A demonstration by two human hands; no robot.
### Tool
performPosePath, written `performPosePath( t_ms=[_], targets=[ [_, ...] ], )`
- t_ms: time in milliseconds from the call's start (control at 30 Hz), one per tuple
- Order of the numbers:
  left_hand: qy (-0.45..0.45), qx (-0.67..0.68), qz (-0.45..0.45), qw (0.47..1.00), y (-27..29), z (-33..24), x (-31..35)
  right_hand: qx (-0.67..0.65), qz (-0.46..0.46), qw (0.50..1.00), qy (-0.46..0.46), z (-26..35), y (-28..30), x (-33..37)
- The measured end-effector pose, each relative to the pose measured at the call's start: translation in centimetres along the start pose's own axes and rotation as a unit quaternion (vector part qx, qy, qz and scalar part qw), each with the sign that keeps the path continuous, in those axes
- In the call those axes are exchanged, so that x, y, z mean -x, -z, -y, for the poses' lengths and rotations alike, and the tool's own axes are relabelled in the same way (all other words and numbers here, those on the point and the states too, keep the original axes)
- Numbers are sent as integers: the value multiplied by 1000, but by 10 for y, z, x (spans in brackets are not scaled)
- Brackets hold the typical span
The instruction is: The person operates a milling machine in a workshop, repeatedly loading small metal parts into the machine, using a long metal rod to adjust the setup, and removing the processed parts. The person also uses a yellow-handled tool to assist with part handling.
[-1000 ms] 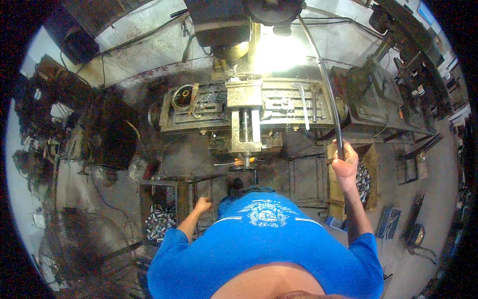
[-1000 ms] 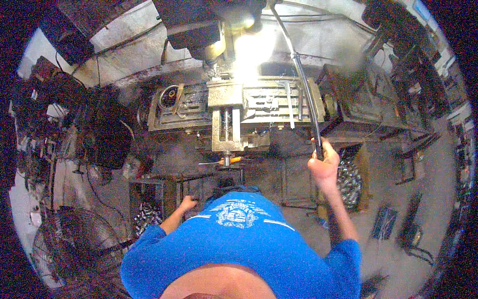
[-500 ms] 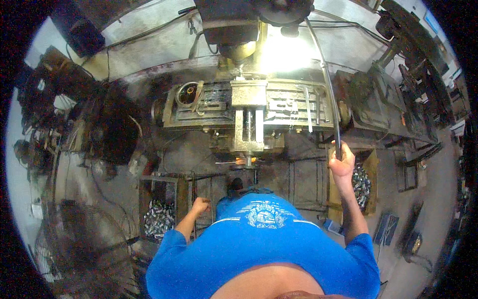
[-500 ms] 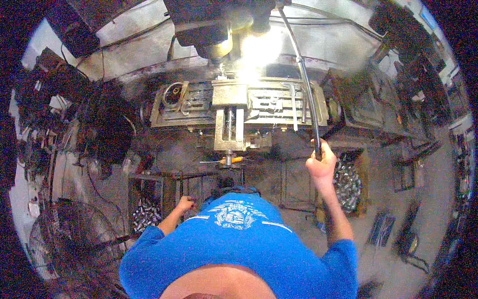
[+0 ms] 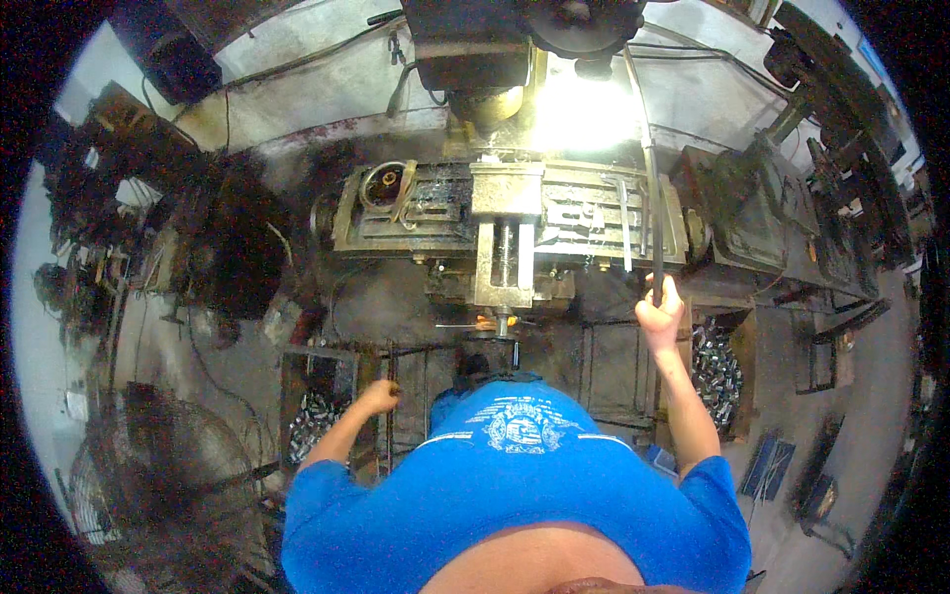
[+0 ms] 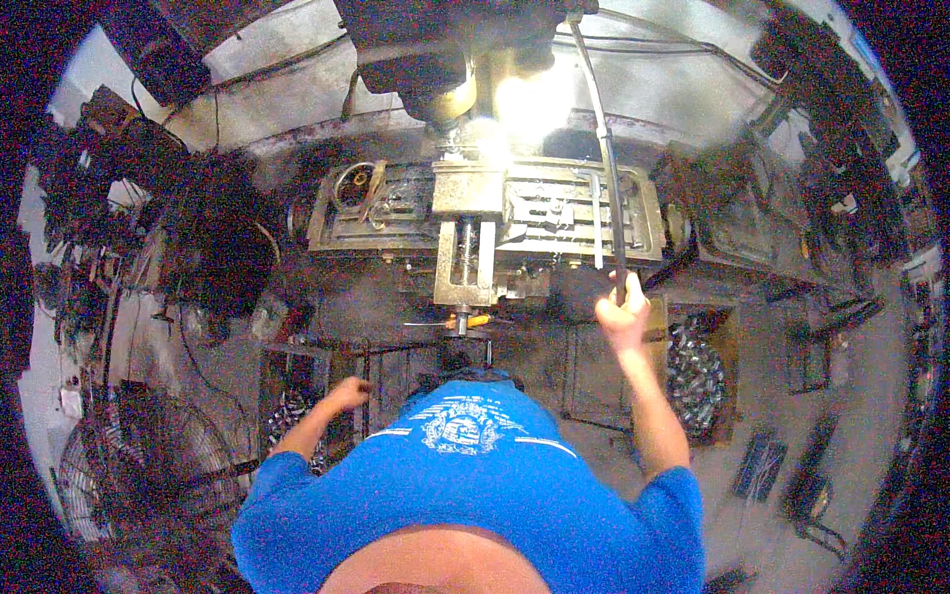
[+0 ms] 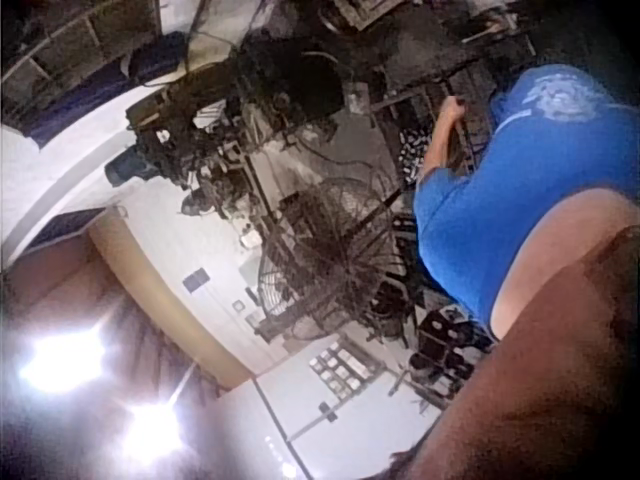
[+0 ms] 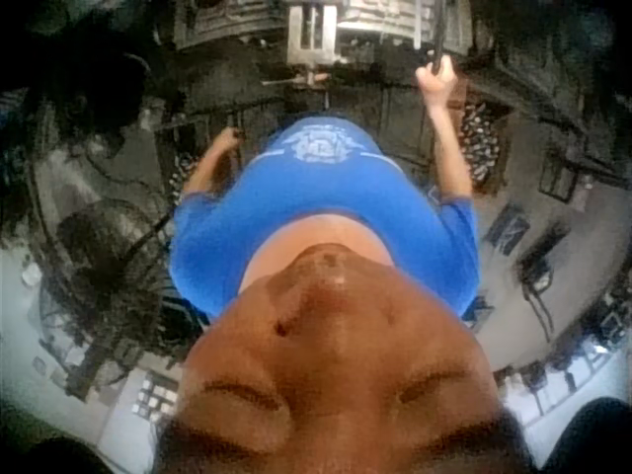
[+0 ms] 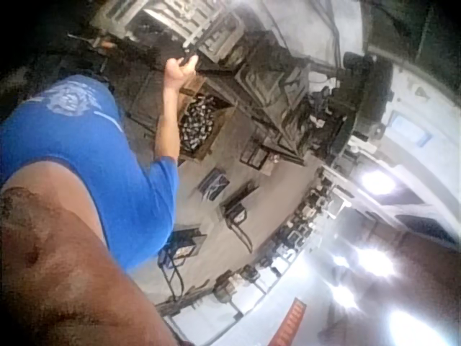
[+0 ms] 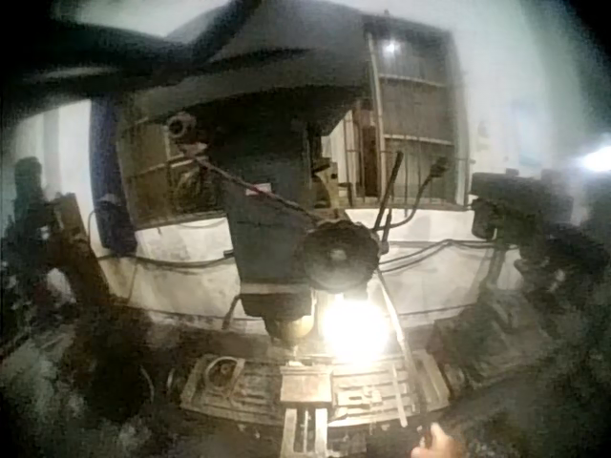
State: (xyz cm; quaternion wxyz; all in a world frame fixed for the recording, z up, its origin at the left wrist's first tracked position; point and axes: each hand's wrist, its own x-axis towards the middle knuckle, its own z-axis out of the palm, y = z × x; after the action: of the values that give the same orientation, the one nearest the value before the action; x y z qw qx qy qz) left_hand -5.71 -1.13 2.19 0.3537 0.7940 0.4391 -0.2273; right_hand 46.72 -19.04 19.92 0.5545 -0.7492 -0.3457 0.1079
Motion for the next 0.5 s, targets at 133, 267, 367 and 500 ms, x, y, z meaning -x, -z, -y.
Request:
performPosePath(
  t_ms=[133,267,367,500],
  targets=[
    [-81,-33,-26,996,104,-66,3,6,-30,999,39,-46,-30,-28],
    [-181,215,-94,955,165,-89,-44,113,-80,989,52,-70,-60,-59],
    [-186,364,-108,906,203,-123,-81,118,-106,985,67,-71,-62,-58],
    [-185,473,-129,852,238,-172,-123,32,-43,997,50,-27,-14,-9]
  ],
)
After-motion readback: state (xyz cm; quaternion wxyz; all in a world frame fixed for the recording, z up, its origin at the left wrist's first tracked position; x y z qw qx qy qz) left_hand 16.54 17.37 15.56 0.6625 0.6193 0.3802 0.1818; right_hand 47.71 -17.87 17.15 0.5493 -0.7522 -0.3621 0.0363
